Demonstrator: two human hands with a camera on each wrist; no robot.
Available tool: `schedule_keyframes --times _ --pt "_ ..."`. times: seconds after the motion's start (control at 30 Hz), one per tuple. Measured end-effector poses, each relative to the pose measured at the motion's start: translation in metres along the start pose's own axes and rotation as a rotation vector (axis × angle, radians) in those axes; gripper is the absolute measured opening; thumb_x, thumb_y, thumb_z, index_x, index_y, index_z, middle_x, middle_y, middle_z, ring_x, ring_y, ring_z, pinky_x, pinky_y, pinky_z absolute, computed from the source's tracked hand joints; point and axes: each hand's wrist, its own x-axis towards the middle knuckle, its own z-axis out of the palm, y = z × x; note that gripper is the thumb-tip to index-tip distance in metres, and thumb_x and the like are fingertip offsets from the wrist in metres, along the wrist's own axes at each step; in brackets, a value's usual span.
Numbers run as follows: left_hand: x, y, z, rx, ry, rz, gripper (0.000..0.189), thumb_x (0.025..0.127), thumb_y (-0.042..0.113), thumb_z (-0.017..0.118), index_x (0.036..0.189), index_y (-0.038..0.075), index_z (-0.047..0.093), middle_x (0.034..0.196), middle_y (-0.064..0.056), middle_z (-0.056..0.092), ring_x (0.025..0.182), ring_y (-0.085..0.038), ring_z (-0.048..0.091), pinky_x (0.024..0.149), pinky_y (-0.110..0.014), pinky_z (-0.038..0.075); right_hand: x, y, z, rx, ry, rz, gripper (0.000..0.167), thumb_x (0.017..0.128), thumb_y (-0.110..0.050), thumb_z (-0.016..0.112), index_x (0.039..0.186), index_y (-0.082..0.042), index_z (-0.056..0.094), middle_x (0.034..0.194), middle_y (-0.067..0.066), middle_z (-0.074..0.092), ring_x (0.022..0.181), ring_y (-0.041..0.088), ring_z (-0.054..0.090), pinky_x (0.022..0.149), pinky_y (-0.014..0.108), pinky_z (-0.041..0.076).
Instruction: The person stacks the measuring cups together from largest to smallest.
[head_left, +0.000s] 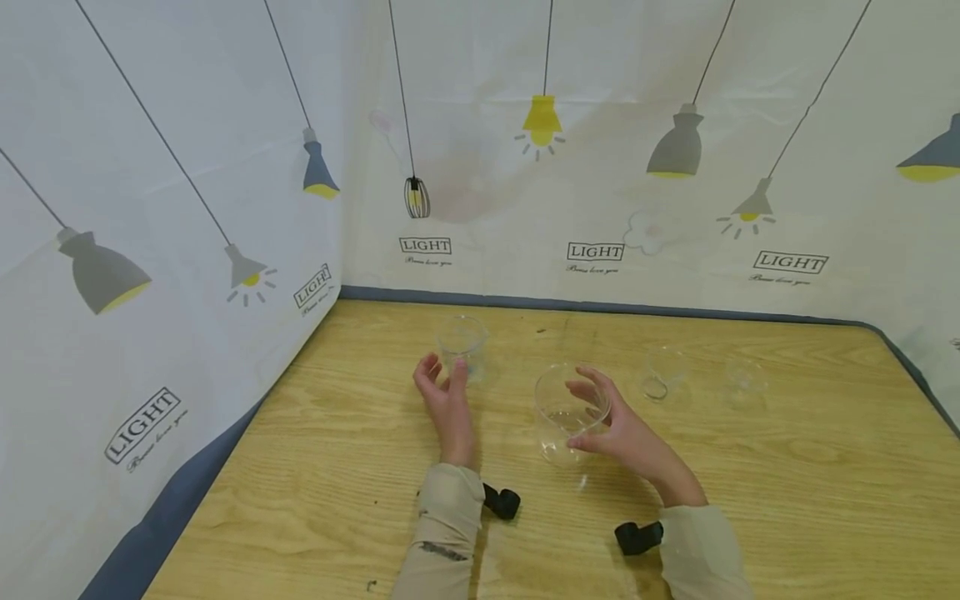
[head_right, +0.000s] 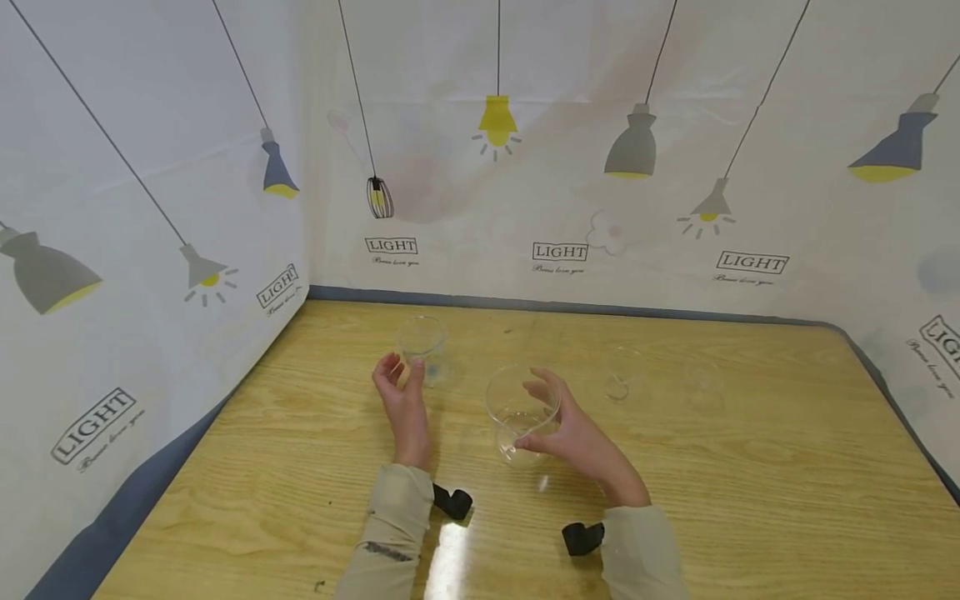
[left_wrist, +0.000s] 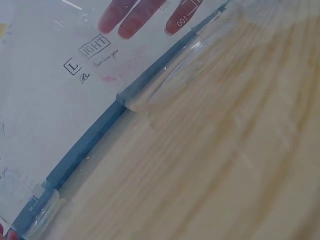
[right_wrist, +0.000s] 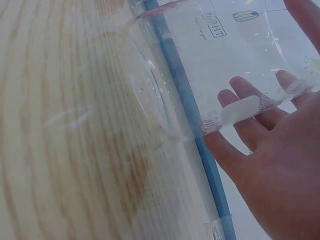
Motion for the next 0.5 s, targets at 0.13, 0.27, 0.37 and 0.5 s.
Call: schedule_keyframes --times 0.13,0.27,0.37,0.5 --pt "0.0015 -0.0016 0.0015 0.022 -0.019 0.015 0.066 0.08 0.042 0.063 0.133 0.022 0.029 0.133 0.003 0.03 0.124 -0.018 0.027 0.099 -0.036 0.025 -0.0001 -0.0007 0.0002 -0.004 0.004 0.006 0.088 0.077 -0.01 0.07 0.139 -0.037 0.014 0.141 0.006 0.028 0.129 0.029 0.024 0.097 0.061 0.018" --pt "0.0022 -0.0023 0.0027 0.032 -0.022 0.024 0.069 0.079 0.043 0.064 0.134 0.024 0.028 0.134 0.004 0.028 0.126 -0.019 0.025 0.101 -0.037 0.021 -0.0004 -0.0002 0.0002 -0.002 0.004 0.012 0.087 0.077 -0.012 0.07 0.139 -0.037 0.014 0.141 0.004 0.028 0.129 0.029 0.024 0.095 0.062 0.019" --pt "0.0029 -0.0026 0.0032 0.041 -0.028 0.03 0.071 0.078 0.042 0.065 0.135 0.022 0.027 0.134 0.005 0.028 0.127 -0.019 0.024 0.102 -0.037 0.019 -0.0002 0.0005 0.0002 -0.001 0.003 0.01 0.087 0.077 -0.013 0.07 0.139 -0.037 0.014 0.141 0.004 0.028 0.129 0.029 0.024 0.095 0.062 0.019" --pt "0.0042 -0.0024 0.004 0.058 -0.029 0.049 0.072 0.078 0.04 0.066 0.135 0.022 0.026 0.134 0.005 0.029 0.128 -0.02 0.024 0.103 -0.038 0.018 0.0004 0.0005 0.0004 0.005 0.002 0.012 0.087 0.077 -0.012 0.07 0.139 -0.037 0.014 0.141 0.005 0.028 0.129 0.029 0.024 0.095 0.062 0.018"
